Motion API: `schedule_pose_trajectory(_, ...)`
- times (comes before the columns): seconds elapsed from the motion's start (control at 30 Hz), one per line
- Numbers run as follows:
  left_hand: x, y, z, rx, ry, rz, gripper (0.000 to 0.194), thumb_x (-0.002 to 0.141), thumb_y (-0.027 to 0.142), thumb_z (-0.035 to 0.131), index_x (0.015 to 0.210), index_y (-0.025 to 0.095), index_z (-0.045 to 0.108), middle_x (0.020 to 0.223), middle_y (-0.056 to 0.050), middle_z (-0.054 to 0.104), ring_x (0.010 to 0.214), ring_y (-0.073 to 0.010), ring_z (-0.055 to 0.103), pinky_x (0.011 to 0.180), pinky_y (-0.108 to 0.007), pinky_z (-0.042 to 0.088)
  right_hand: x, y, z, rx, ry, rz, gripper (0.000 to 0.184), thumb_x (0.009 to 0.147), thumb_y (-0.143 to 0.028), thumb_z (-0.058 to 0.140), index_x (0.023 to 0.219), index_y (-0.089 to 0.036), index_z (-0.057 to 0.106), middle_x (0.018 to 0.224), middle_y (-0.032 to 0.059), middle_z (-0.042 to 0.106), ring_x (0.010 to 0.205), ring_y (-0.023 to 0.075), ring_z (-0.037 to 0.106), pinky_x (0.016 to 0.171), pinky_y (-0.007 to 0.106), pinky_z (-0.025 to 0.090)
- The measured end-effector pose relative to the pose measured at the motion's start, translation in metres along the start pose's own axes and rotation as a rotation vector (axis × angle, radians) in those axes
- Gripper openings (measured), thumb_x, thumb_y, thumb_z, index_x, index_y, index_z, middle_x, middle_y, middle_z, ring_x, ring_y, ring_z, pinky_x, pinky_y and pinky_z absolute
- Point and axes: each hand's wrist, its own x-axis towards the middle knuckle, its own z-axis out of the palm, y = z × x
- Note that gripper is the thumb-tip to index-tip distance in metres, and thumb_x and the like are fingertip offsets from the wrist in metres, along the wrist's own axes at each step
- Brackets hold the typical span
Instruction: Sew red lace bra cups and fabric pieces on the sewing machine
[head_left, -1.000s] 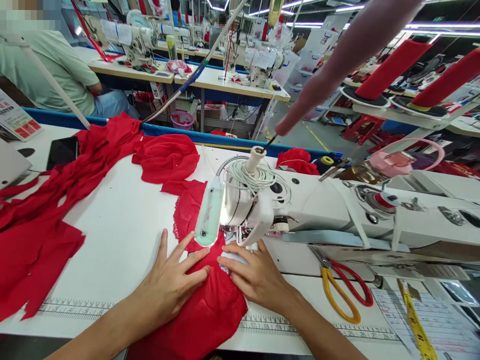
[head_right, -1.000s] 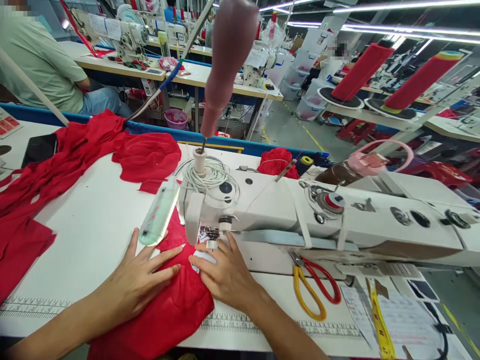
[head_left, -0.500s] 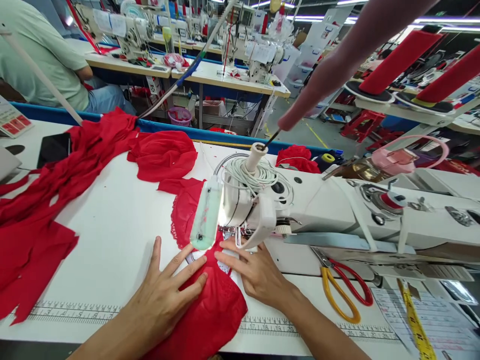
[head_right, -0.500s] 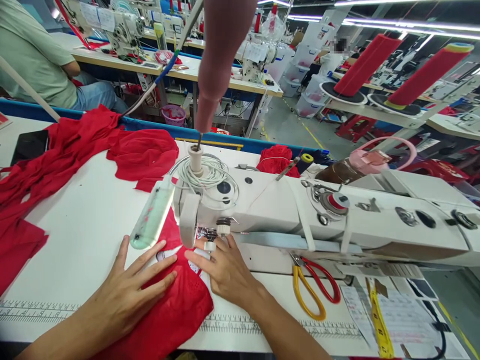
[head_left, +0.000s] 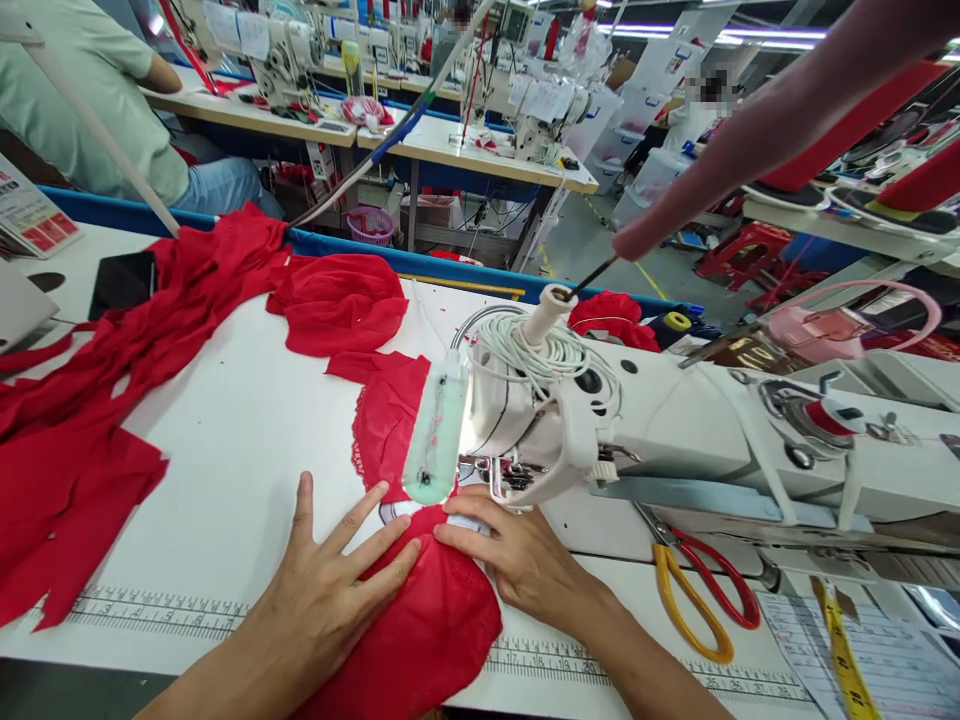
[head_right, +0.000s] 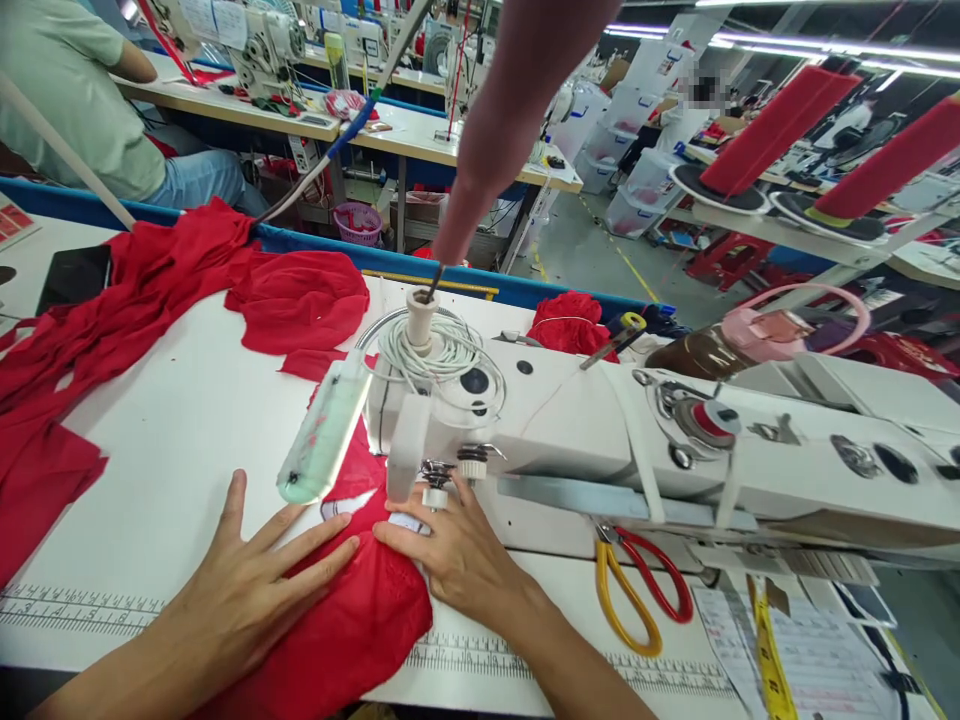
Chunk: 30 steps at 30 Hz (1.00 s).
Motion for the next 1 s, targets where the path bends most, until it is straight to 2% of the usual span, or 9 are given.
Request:
schedule_pose_trajectory(0.1,0.002,-0.001,0.001,0.017,0.007,0.015,0.035,0.092,0.025,0.058,0.126,0.03,0.064,0.128,-0.002,0.069,0.129,-0.0329,0.051,0.111,-0.077,-0.013,0.0,-0.002,-0.001,-0.054,-0.046,0.012,0.048,0.099,-0.018,0.053,0.144,-0.034,0.051,0.132,0.0088,0.061,0.122,0.0259,0.054,0.104,0.049,0.045)
schedule_pose_trajectory(0.37,0.002,0.001,-0.001,0.016,0.008,-0.006,0.035,0.088,0.024,0.059,0.121,0.032,0.065,0.126,-0.003,0.07,0.126,-0.0326,0.055,0.111,-0.076,-0.014,-0.002,0.002,-0.004,-0.037,-0.07,-0.001,0.068,0.088,0.002,0.05,0.143,-0.039,0.051,0.132,0.005,0.061,0.121,0.0222,0.054,0.103,0.044,0.044)
schedule_pose_trajectory(0.43,0.005,0.01,0.001,-0.002,0.031,-0.055,0.031,0.089,0.019,0.053,0.113,0.028,0.069,0.123,-0.004,0.071,0.123,-0.0331,0.058,0.112,-0.076,-0.012,-0.002,0.004,-0.004,0.02,-0.039,0.029,0.071,0.085,0.005,0.044,0.142,-0.036,0.052,0.133,0.0034,0.061,0.118,0.0207,0.056,0.101,0.041,0.045)
schedule_pose_trajectory(0.53,0.014,0.032,0.011,0.001,0.147,-0.212,0.027,0.093,0.013,0.046,0.098,0.02,0.071,0.115,-0.009,0.074,0.123,-0.0348,0.059,0.115,-0.075,0.001,-0.003,0.007,-0.004,0.029,0.086,0.148,0.072,0.079,0.006,0.038,0.14,-0.028,0.056,0.127,0.0056,0.064,0.112,0.0212,0.058,0.098,0.04,0.046)
schedule_pose_trajectory(0.63,0.023,0.05,0.023,0.032,0.264,-0.297,0.026,0.098,0.018,0.047,0.111,0.012,0.069,0.123,-0.014,0.071,0.127,-0.036,0.056,0.119,-0.068,0.011,-0.003,0.012,0.0,-0.025,0.176,0.166,0.071,0.076,0.005,0.038,0.137,-0.024,0.059,0.125,0.0078,0.065,0.111,0.0235,0.058,0.096,0.041,0.045)
schedule_pose_trajectory(0.7,0.026,0.052,0.028,0.047,0.27,-0.26,0.035,0.1,0.02,0.047,0.129,0.008,0.06,0.134,-0.014,0.065,0.131,-0.0355,0.052,0.121,-0.065,0.008,-0.002,0.014,0.003,-0.058,0.165,0.125,0.073,0.075,0.005,0.039,0.138,-0.024,0.058,0.125,0.0079,0.065,0.112,0.0241,0.058,0.097,0.043,0.044)
schedule_pose_trajectory(0.83,0.025,0.023,0.027,0.035,0.134,-0.089,0.044,0.101,0.028,0.044,0.142,0.013,0.052,0.144,-0.011,0.058,0.135,-0.0356,0.047,0.119,-0.067,-0.004,0.0,0.009,0.008,-0.11,0.141,0.097,0.072,0.073,0.005,0.041,0.138,-0.022,0.057,0.12,0.0087,0.068,0.111,0.0246,0.058,0.109,0.051,0.033)
schedule_pose_trajectory(0.93,0.026,-0.022,0.019,0.052,-0.035,0.091,0.045,0.102,0.032,0.042,0.145,0.02,0.049,0.146,-0.011,0.056,0.133,-0.0373,0.048,0.113,-0.075,-0.01,0.002,0.0,0.01,-0.13,0.159,0.113,0.07,0.072,0.005,0.043,0.136,-0.02,0.057,0.128,0.0098,0.065,0.113,0.0246,0.056,0.115,0.054,0.026)
schedule_pose_trajectory(1.0,0.032,-0.053,0.011,0.071,-0.145,0.221,0.047,0.102,0.034,0.043,0.147,0.023,0.046,0.143,-0.011,0.058,0.127,-0.0381,0.052,0.11,-0.079,-0.008,0.005,-0.007,0.011,-0.15,0.168,0.127,0.068,0.072,0.005,0.045,0.134,-0.018,0.058,0.131,0.0109,0.062,0.113,0.0246,0.056,0.116,0.053,0.024)
